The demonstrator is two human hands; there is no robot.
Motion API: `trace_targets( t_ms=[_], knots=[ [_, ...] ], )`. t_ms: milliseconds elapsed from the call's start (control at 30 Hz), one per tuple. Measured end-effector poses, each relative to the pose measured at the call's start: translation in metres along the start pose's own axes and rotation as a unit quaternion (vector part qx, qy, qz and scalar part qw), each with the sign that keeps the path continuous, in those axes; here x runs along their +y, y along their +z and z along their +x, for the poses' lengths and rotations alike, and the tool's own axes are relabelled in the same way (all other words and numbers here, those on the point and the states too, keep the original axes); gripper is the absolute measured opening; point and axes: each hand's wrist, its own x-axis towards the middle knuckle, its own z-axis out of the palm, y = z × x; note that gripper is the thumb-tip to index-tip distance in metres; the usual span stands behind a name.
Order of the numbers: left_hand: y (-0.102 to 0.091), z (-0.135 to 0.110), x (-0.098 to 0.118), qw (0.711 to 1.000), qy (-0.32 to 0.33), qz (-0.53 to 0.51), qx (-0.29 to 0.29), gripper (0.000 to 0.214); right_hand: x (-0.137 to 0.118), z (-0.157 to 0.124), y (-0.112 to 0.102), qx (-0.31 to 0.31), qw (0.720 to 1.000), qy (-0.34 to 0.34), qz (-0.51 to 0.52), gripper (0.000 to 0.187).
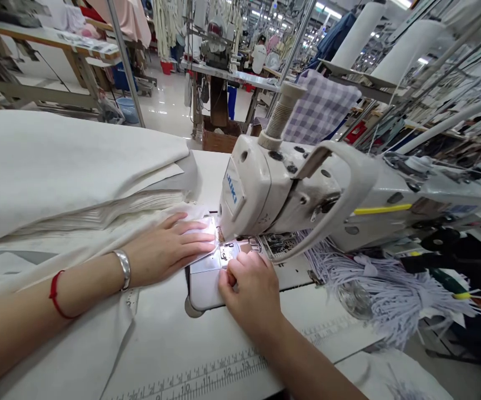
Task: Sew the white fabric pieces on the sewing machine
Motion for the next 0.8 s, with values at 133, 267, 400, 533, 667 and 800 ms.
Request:
trace_targets(
  t_ms=[133,267,400,533,667,800],
  knots=[
    [-0.002,-0.003,0.001,1.0,-0.006,0.005,-0.001,0.032,-0.001,-0.001,0.0,-0.009,1.0,-0.018,0.001,0.026],
    [-0.005,-0.005,0.01,1.0,-0.023,0.0,0.012,0.028,-0.001,-0.002,0.001,0.0,0.999,-0.042,-0.004,0.026],
    [-0.002,0.01,0.035,0.984,-0.158,-0.077,0.042,0.026,-0.002,-0.002,0.005,0.064,0.994,-0.091,-0.016,0.026],
    [-0.013,-0.008,0.074,0.959,-0.228,-0.142,0.093,0.024,-0.017,-0.018,0.006,0.174,0.963,-0.205,0.0,0.02],
    [-0.059,-0.11,0.116,0.904,-0.306,-0.246,0.172,0.036,-0.037,-0.025,0.009,0.166,0.934,-0.313,0.054,0.037],
    [-0.152,-0.257,0.142,0.709,-0.479,-0.252,0.453,0.029,-0.135,0.038,-0.003,-0.026,0.939,-0.332,0.083,0.027]
  ],
)
